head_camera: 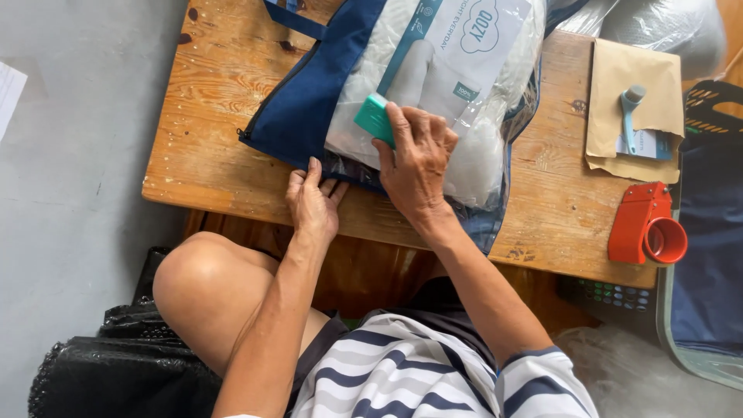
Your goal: The person sits at a low wooden table and uses a small green brush to scrub the surface of a blue tote bag containing a white pillow. The person scrubs the clear plastic window on the front, then flips the bag over and scrubs the blue fabric back and sides.
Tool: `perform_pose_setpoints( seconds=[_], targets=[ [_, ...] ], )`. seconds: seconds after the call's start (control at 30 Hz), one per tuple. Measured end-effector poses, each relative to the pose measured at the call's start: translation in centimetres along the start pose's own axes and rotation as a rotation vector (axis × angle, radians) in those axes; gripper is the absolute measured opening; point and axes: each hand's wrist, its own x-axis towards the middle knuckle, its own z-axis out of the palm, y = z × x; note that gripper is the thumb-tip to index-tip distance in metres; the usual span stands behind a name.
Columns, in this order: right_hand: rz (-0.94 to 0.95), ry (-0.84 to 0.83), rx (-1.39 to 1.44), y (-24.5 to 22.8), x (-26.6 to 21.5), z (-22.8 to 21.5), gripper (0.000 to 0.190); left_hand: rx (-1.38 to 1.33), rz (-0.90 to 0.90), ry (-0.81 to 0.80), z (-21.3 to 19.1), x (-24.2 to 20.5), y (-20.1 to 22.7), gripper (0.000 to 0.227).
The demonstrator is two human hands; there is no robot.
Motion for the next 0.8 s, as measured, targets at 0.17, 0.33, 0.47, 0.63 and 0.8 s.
perform_pose_setpoints(
  seconds=[0.17, 0.33, 0.47, 0.63, 0.8],
  targets=[
    [-0.078, -0.027, 0.020, -4.2, -1.3, 4.0, 0.043, -0.093, -0.051, -0.065, -0.6, 1.0, 0.1, 0.029],
    [-0.195, -0.086, 0.091, -4.6, -3.4, 4.1, 0.042, -0.150, -0.137, -0.055, -2.8, 3.7, -1.4, 0.021],
    [-0.275, -0.096, -0.008, -3.7, -4.0, 1.5, 0.038, -0.102, -0.116, -0.024, -1.2, 1.4, 0.2, 0.020],
    [-0.299, -0.175, -0.107, -0.2, -7.4, -3.5, 0.034, -0.105, -0.088, 0.006, -0.7, 1.1, 0.6, 0.017],
    [-0.032, -0.455, -0.133, 3.9, -13.5, -7.9, 0.047, -0.001, -0.047, 0.039, 0.3, -1.2, 1.2, 0.029]
  ],
)
